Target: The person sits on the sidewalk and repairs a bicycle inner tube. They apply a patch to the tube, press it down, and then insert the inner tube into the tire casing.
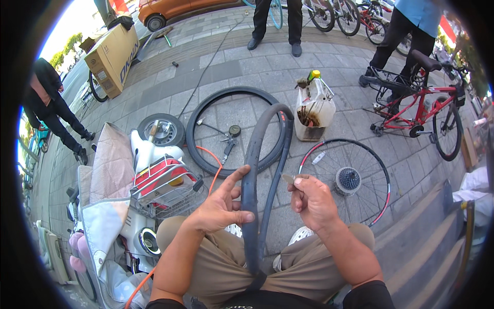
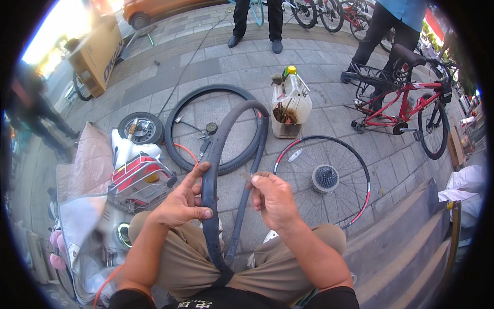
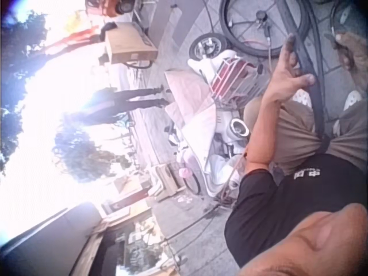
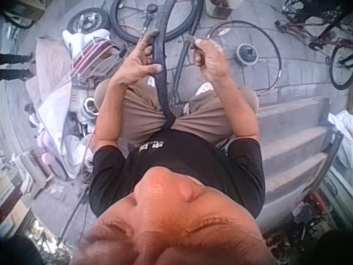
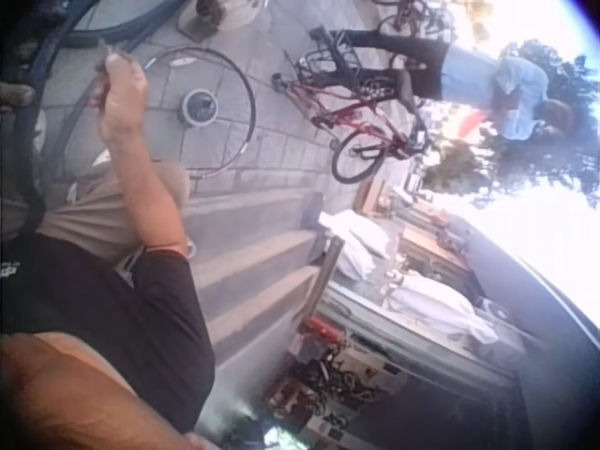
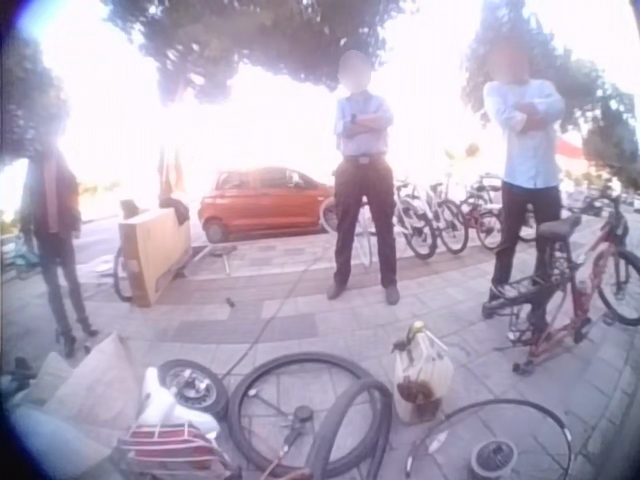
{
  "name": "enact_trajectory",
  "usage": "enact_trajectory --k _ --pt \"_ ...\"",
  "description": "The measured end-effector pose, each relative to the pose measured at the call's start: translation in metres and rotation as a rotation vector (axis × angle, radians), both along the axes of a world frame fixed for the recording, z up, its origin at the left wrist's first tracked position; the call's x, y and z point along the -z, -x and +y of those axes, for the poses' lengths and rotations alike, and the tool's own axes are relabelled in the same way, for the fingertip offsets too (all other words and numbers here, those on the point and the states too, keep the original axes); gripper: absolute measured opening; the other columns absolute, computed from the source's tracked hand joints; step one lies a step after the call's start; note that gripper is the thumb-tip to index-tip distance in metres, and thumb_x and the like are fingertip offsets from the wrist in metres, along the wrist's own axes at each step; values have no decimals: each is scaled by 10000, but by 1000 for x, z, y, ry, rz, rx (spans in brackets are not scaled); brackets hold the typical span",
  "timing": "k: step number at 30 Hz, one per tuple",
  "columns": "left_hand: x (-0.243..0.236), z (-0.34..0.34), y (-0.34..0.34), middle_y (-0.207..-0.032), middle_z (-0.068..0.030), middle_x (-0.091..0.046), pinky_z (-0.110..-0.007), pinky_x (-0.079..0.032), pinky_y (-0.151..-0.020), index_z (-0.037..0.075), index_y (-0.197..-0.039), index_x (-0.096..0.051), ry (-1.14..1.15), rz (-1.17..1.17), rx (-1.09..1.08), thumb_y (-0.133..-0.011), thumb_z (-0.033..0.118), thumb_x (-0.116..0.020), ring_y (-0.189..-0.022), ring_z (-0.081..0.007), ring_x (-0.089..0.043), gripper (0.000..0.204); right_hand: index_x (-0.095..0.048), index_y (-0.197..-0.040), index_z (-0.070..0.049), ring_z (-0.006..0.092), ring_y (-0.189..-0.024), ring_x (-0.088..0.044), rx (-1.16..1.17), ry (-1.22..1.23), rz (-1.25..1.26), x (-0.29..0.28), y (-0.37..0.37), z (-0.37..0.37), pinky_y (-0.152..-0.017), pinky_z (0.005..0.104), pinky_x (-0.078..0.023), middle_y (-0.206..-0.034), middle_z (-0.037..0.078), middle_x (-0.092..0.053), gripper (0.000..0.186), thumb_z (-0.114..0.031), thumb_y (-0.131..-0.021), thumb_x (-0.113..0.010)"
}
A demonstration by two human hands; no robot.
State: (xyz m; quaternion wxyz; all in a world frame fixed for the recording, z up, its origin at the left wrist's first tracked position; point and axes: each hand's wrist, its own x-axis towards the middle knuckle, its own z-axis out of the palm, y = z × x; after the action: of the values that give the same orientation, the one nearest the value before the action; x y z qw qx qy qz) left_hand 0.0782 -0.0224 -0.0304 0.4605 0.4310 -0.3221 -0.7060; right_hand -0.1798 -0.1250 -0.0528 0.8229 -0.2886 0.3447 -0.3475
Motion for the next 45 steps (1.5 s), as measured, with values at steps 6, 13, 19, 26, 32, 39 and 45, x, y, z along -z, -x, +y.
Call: enact_trajectory --k 6,13,19,26,32,39,45 --pt "-2 -1 1 -1294 -100 -577 -309 -629 -826 210 -1741 -138 3 -14 -7 -815 -99 -880 -1026 -136 -659 1226 -671 -1058 -19 105 -608 -583 19 -10 21 0 -3 3 -516 285 -471 -930 85 -722 126 -143 -1034 -669" --pt "-4 -1 2 -1299 -113 -573 -322 -636 -826 171 -1741 -125 7 -11 -9 -819 -53 -896 -1038 -154 -664 1223 -673 -1063 -18 97 -609 -588 3 -7 35 3 -3 3 -514 280 -476 -935 87 -726 123 -138 -1035 -671" --pt "1 -1 -1 -1313 -129 -573 -358 -641 -892 159 -1746 -108 12 12 -5 -841 -30 -884 -1143 -196 -649 1207 -667 -1059 -14 93 -606 -585 5 -12 43 2 -4 4 -516 272 -481 -937 88 -727 135 -147 -1035 -674" --pt "4 -1 -1 -1349 -130 -554 -378 -631 -945 164 -1747 -104 20 29 -4 -855 -51 -860 -1202 -214 -627 1189 -686 -995 -4 103 -540 -548 44 -13 61 -6 -8 5 -500 276 -449 -681 35 -625 176 -176 -1034 -689" --pt "5 -1 -1 -1355 -125 -549 -372 -621 -958 178 -1749 -98 24 17 -4 -858 -62 -852 -1207 -209 -622 1192 -679 -1010 -9 98 -564 -560 52 -8 56 -5 -7 4 -501 274 -459 -774 56 -663 157 -164 -1038 -682" --pt "2 -1 0 -1340 -109 -561 -340 -610 -936 185 -1750 -97 29 0 -4 -839 -84 -862 -1136 -164 -639 1219 -667 -1048 -14 92 -610 -591 18 -3 36 1 -3 3 -503 266 -484 -945 93 -724 127 -141 -1038 -671" --pt "0 -2 2 -1356 -107 -561 -319 -605 -907 186 -1749 -101 22 -21 -12 -813 -91 -882 -1092 -143 -653 1250 -666 -1055 -11 93 -605 -592 15 -2 44 1 -3 3 -506 267 -486 -941 94 -722 139 -148 -1037 -675"
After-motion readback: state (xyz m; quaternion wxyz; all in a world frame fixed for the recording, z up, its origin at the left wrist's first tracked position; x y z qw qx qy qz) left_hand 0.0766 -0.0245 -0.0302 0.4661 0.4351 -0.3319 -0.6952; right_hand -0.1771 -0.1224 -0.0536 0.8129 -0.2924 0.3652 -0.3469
